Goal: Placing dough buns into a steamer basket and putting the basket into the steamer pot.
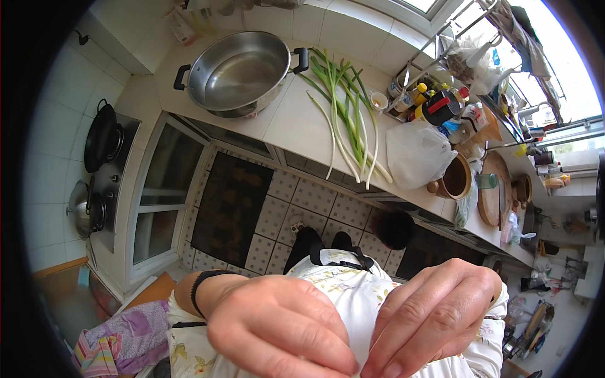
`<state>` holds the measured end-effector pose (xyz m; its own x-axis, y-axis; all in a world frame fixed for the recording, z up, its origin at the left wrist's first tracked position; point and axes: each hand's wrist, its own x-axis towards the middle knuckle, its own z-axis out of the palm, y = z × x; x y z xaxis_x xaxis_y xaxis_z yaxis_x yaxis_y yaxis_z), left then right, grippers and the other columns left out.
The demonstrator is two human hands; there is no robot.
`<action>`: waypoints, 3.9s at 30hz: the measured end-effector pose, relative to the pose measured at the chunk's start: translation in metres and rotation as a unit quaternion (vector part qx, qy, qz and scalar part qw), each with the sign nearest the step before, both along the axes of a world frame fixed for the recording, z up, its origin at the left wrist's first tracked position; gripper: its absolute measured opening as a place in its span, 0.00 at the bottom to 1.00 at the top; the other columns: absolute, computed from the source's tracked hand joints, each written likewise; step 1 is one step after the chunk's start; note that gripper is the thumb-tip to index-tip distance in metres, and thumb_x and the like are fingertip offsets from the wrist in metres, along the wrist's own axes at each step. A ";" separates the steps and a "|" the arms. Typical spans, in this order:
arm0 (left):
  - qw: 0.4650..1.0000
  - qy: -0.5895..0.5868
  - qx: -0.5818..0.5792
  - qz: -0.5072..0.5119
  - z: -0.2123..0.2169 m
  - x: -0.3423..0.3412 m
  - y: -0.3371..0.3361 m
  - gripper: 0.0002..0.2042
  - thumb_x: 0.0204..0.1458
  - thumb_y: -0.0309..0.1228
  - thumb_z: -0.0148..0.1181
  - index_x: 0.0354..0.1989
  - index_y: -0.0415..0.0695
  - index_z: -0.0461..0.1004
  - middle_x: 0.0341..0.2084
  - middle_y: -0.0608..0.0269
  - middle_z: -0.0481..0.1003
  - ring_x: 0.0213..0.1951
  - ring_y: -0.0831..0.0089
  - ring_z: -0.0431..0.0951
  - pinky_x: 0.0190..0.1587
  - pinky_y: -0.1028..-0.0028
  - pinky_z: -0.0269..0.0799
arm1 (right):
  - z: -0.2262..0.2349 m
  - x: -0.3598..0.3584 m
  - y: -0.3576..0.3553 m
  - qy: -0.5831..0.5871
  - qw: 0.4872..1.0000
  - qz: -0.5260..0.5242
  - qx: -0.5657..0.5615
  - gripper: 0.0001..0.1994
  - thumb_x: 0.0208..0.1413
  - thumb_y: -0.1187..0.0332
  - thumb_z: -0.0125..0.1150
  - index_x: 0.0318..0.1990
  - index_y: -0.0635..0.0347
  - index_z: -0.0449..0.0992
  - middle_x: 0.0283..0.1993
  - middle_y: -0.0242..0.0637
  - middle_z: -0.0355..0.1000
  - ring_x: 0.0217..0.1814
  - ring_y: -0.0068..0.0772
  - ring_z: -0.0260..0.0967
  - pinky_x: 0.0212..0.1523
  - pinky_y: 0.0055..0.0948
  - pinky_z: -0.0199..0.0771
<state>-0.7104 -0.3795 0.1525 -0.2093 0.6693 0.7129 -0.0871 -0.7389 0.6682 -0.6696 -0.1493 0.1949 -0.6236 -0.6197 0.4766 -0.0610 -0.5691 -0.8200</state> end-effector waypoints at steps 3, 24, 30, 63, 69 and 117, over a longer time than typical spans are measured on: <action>0.968 0.054 -0.043 0.240 -0.044 0.002 -0.003 0.04 0.50 0.21 0.64 0.34 0.35 0.79 0.29 0.54 0.78 0.25 0.65 0.78 0.23 0.72 0.71 | -0.017 -0.007 0.010 -0.006 0.995 -0.036 0.097 0.07 0.61 0.78 0.56 0.34 0.76 0.78 0.32 0.50 0.76 0.31 0.43 0.76 0.31 0.34 0.77; 0.454 0.426 -0.741 0.251 -0.311 0.160 0.119 0.34 0.47 0.36 0.70 0.63 0.44 0.64 0.71 0.47 0.45 0.73 0.52 0.40 0.64 0.48 0.58 | -0.307 0.537 0.192 -0.289 0.339 -0.698 0.561 0.48 0.41 0.68 0.72 0.71 0.55 0.50 0.76 0.56 0.30 0.72 0.60 0.49 0.66 0.42 0.61; 0.594 0.481 -0.618 0.184 -0.310 0.253 0.235 0.33 0.42 0.38 0.71 0.59 0.42 0.68 0.67 0.43 0.54 0.70 0.47 0.50 0.64 0.53 0.60 | -0.333 0.698 0.153 -0.355 0.222 -0.773 0.477 0.46 0.41 0.71 0.71 0.69 0.59 0.52 0.75 0.60 0.28 0.71 0.60 0.51 0.66 0.43 0.61; 0.603 0.507 -0.522 -0.326 -0.354 0.629 0.781 0.23 0.53 0.44 0.64 0.46 0.34 0.78 0.36 0.52 0.81 0.36 0.68 0.81 0.44 0.70 0.75 | -0.319 0.905 0.131 -0.645 0.065 -0.739 0.182 0.22 0.52 0.61 0.65 0.51 0.63 0.75 0.48 0.51 0.74 0.49 0.52 0.73 0.52 0.39 0.73; 0.595 0.570 -0.394 -0.407 -0.335 0.795 0.758 0.29 0.49 0.45 0.66 0.55 0.37 0.72 0.41 0.50 0.79 0.43 0.67 0.78 0.46 0.70 0.74 | -0.370 0.951 0.024 -0.666 -0.033 -0.738 0.102 0.23 0.49 0.58 0.65 0.51 0.60 0.77 0.49 0.53 0.74 0.50 0.52 0.72 0.52 0.41 0.73; 0.658 0.227 -0.631 -0.343 -0.240 0.757 1.246 0.11 0.59 0.33 0.56 0.47 0.43 0.75 0.38 0.65 0.80 0.39 0.77 0.81 0.35 0.80 0.65 | -0.234 1.134 0.791 -0.406 0.101 -0.897 0.143 0.14 0.60 0.79 0.54 0.54 0.63 0.73 0.47 0.34 0.77 0.48 0.24 0.75 0.48 0.25 0.75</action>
